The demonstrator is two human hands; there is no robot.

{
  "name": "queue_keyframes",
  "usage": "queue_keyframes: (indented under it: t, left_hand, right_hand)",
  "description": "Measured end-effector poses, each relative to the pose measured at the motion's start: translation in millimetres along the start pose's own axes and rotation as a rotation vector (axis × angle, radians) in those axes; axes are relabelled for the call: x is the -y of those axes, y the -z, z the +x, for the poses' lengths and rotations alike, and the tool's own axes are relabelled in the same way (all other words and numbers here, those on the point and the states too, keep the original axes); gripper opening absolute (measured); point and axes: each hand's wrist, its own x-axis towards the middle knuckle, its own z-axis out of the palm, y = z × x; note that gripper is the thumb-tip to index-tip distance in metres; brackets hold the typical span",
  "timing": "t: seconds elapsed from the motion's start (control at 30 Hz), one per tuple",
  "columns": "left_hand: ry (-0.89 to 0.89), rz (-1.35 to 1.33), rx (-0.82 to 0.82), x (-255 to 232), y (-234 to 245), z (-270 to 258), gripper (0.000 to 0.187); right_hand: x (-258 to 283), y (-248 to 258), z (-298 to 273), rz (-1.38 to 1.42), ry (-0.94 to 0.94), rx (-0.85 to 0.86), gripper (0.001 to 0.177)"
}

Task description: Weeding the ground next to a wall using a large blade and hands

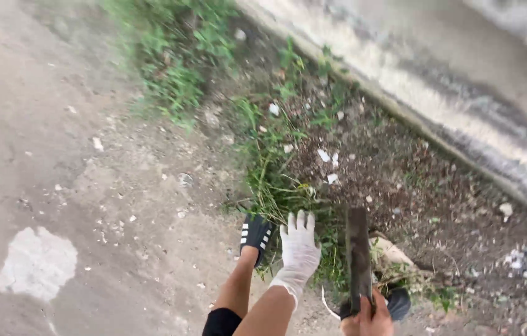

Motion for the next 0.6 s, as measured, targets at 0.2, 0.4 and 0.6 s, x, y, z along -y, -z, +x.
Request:
queue_keyframes:
  t: [0.2, 0.4, 0.6]
  left_hand:
    - [0.019, -0.087, -0.337, 18.8, 58.9, -20.0, 0.092]
    - [0.025, -0.236, -0.43, 71.3, 143.6, -39.3, 0.079]
    - [0.061, -0.242, -0.711, 164.5, 212.5, -49.2, 0.082]
  right_hand:
    - [82.8, 37.4, -40.2, 0.12, -0.027, 0.03, 0.036]
    - [244.0, 89.5, -118.9, 0.093, 0.254, 0.121, 0.043]
    - [357.6, 74.0, -181.2, 0.195, 0.337, 0.159, 0.049]
